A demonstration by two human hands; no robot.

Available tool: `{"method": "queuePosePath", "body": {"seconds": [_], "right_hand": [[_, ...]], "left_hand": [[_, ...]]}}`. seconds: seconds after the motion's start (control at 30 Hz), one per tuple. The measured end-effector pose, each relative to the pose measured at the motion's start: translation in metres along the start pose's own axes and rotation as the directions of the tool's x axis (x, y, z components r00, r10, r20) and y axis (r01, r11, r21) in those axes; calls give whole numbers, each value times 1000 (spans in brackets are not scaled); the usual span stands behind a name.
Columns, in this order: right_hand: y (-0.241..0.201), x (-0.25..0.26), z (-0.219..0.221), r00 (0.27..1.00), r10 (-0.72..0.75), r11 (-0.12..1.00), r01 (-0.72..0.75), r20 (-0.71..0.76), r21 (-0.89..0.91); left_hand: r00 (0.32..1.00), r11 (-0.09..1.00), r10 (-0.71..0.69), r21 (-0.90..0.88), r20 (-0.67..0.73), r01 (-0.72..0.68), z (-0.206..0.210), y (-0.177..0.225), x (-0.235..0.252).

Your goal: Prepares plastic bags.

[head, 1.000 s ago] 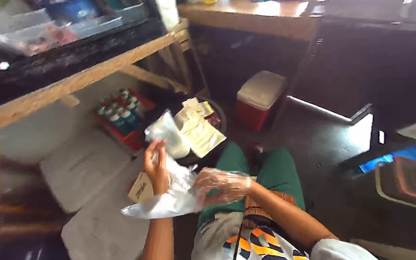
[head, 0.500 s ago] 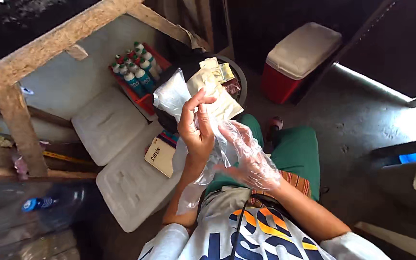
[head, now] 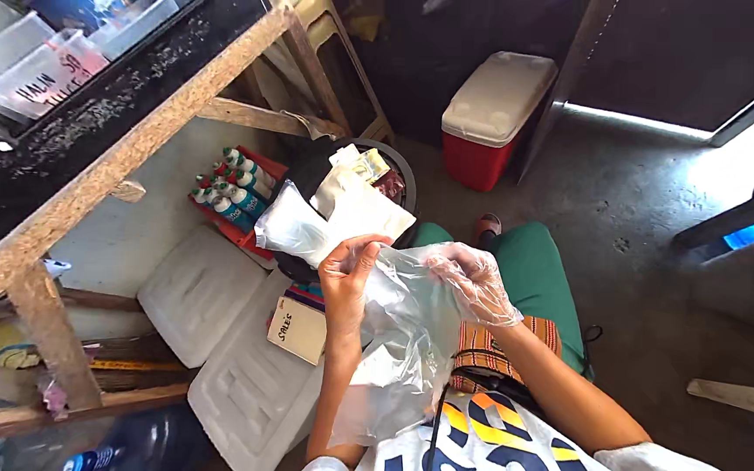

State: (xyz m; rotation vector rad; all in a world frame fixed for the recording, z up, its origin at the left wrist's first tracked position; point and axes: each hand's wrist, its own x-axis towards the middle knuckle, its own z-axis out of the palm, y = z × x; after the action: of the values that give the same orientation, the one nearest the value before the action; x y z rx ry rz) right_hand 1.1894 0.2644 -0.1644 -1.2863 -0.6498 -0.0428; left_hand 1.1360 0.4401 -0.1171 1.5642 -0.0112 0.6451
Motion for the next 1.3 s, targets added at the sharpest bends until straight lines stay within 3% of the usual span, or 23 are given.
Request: {"method": "queuePosePath", "body": {"seconds": [0.07,0.17,0.3,0.4,0.5,0.67,0.8,0.87,0.97,1.03,1.13,1.3], "right_hand": [[-1,-2,0,1000,19,999,-20,-9,-32],[-9,11,-2,996,-89,984,87,-8,-158],[-31,22,-6,969,-165,924,217,181,-315],[-25,21,-5,937,-232,936,288,261,-202],[-20,12,-1,932,-220,963,255,287,-90],[-25,5,16,953,-137,982,166,272,-86],[-15,10,17,912,-239,967,254,333,-2],[-16,11,12,904,-183,983,170,387,68],[-24,9,11,884,-6,975,-99,467,201],[-20,8,8,826,61,941,-235,560,244],[-3,12,3,732,128,932,-320,670,171],[27,39,13,661,53,867,-402,748,294]], "left_hand": [[997,999,-28,41,-69,31,4,0,-2],[997,997,-26,73,-76,31,10,2,-4],[999,995,17,-98,-42,-21,22,-8,-10],[999,981,33,-191,-2,-33,26,-9,-14],[998,964,35,-265,60,-18,26,-11,-17],[994,991,82,-98,-75,-89,30,-8,-20],[989,992,106,-64,-107,-113,25,-19,-22],[989,992,108,-48,-104,-114,20,-25,-22],[998,998,47,-40,-47,-49,9,-38,-24],[998,984,-65,-169,-15,62,-1,-41,-23],[993,923,-105,-366,57,119,-27,-35,-20],[991,948,-124,-289,46,132,-76,-41,-26]]}}
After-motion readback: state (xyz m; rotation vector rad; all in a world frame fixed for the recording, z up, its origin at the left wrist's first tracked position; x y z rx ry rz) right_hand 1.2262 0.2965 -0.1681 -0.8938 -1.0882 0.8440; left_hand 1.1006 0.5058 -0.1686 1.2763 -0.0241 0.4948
